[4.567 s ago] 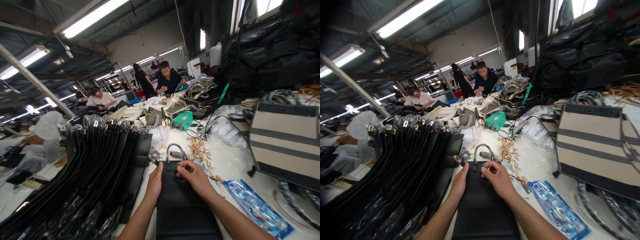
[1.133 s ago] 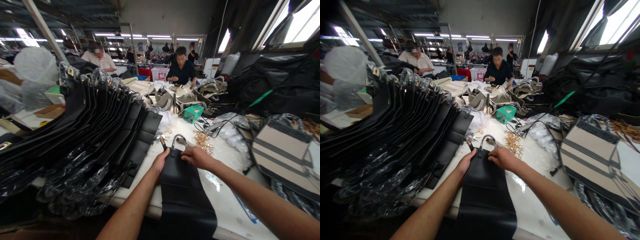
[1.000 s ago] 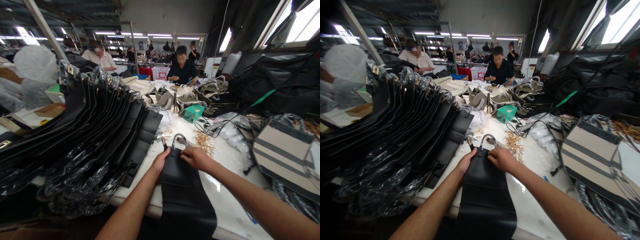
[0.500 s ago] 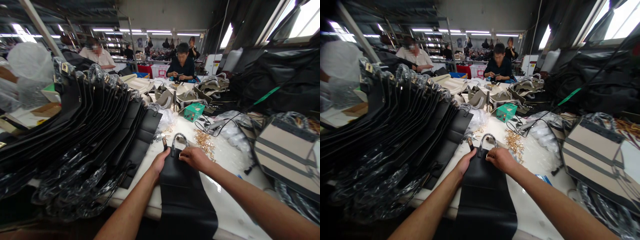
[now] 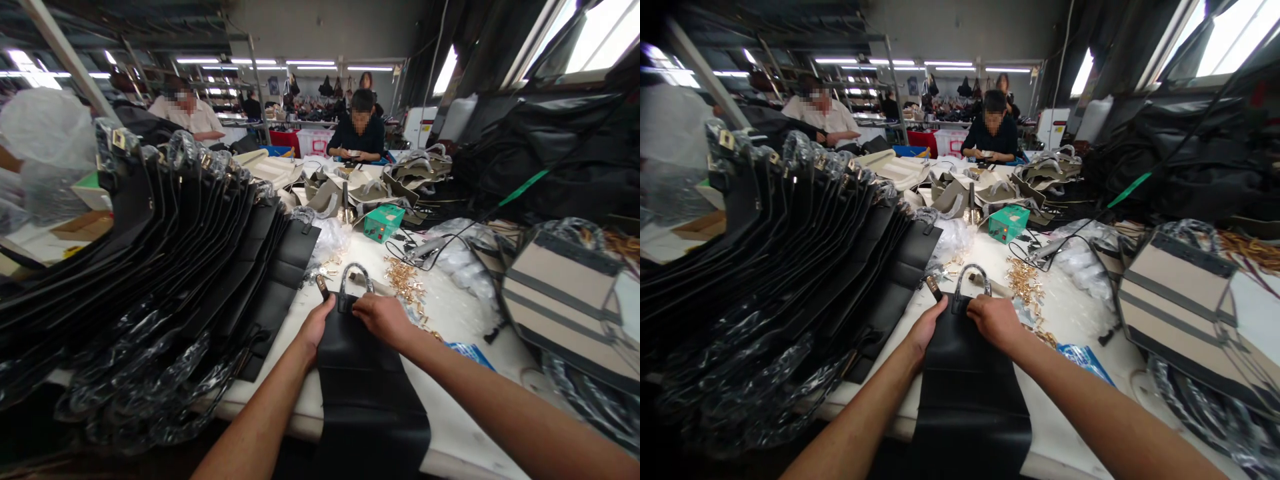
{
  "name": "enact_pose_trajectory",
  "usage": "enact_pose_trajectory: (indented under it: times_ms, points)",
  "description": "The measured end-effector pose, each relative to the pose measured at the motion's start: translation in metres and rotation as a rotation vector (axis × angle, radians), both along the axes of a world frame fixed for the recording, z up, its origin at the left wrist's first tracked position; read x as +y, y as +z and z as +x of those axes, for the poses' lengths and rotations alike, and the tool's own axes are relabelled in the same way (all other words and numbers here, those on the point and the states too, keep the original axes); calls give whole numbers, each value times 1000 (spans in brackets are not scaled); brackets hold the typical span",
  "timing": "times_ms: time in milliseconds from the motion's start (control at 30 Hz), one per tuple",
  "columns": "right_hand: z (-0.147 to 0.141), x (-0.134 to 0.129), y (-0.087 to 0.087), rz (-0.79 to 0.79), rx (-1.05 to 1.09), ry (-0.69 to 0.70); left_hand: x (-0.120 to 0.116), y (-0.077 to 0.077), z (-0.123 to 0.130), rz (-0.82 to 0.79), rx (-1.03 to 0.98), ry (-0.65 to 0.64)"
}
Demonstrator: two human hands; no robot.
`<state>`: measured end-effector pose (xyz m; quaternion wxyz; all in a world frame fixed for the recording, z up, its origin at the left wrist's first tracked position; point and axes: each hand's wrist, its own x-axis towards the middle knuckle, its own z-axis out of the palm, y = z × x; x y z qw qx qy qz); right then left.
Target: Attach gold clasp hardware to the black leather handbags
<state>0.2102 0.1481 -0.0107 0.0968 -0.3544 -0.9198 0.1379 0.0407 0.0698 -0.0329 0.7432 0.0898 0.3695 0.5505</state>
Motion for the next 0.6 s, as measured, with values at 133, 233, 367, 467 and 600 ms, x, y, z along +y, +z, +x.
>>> enact_pose_trajectory:
  times_ms: [133,233,367,467,600]
  points:
    - [-4,-6,4,3,35,-48,3,4,2,43,89,17]
    - [1,-21,8,28,93,-116,5,7,3,12,176,-37]
    - [29,-52,6,42,247,-189,6,6,2,35,614,52]
    - [70,-64,3,37,358,-220,5,7,-1,67,927,179]
    - [131,-49,4,15,275,-427,3,11,-9,46,1050,241]
